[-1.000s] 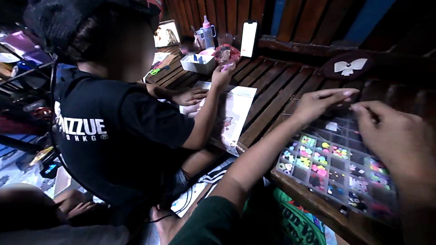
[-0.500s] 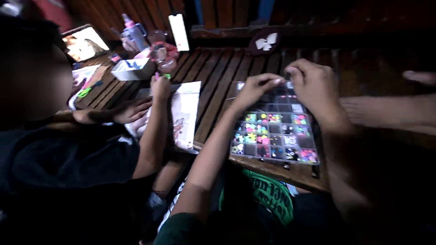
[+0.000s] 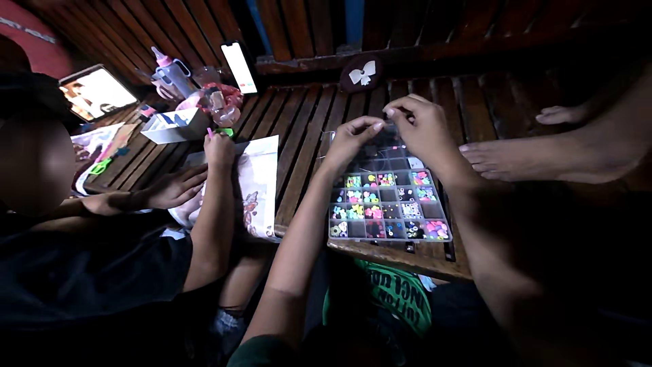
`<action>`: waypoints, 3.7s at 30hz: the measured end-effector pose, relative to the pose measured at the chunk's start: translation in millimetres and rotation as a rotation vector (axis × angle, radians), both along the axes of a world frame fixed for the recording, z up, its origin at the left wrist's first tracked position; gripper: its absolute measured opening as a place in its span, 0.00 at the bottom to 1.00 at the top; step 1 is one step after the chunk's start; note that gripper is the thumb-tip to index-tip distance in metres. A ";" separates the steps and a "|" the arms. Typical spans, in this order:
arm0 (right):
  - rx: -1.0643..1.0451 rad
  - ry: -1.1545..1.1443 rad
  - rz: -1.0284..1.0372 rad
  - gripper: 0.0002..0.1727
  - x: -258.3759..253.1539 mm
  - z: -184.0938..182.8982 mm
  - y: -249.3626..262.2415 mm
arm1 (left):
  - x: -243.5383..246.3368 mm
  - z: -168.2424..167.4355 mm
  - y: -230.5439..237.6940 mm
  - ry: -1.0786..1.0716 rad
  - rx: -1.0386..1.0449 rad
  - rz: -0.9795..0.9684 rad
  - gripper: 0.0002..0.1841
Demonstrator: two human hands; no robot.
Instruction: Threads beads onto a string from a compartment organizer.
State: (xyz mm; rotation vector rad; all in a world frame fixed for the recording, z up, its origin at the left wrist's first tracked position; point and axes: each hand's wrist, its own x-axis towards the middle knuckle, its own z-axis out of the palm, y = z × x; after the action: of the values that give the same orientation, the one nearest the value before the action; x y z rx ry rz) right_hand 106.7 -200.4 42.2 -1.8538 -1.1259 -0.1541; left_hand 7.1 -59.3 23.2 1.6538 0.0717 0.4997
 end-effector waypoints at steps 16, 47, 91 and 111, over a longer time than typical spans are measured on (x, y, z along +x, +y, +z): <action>0.035 0.292 0.200 0.13 -1.3 12.3 -7.1 | 0.9 0.7 0.4 -0.018 -0.079 -0.014 0.08; -0.095 0.253 0.110 0.13 17.9 -6.8 -7.4 | -1.2 7.0 -3.1 0.053 0.053 0.031 0.10; -0.135 0.109 -0.031 0.13 -9.8 6.5 -1.6 | 4.4 3.6 -10.9 0.034 -0.002 0.024 0.10; -0.126 -0.046 -0.009 0.15 -16.3 7.3 4.2 | 5.0 7.0 -4.2 -0.022 0.143 -0.002 0.11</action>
State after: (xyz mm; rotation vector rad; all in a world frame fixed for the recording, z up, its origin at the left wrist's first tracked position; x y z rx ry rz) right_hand 90.4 -196.2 49.5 -1.9755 -1.1820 -0.1341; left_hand 12.1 -63.5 30.2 1.7871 0.0183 0.5321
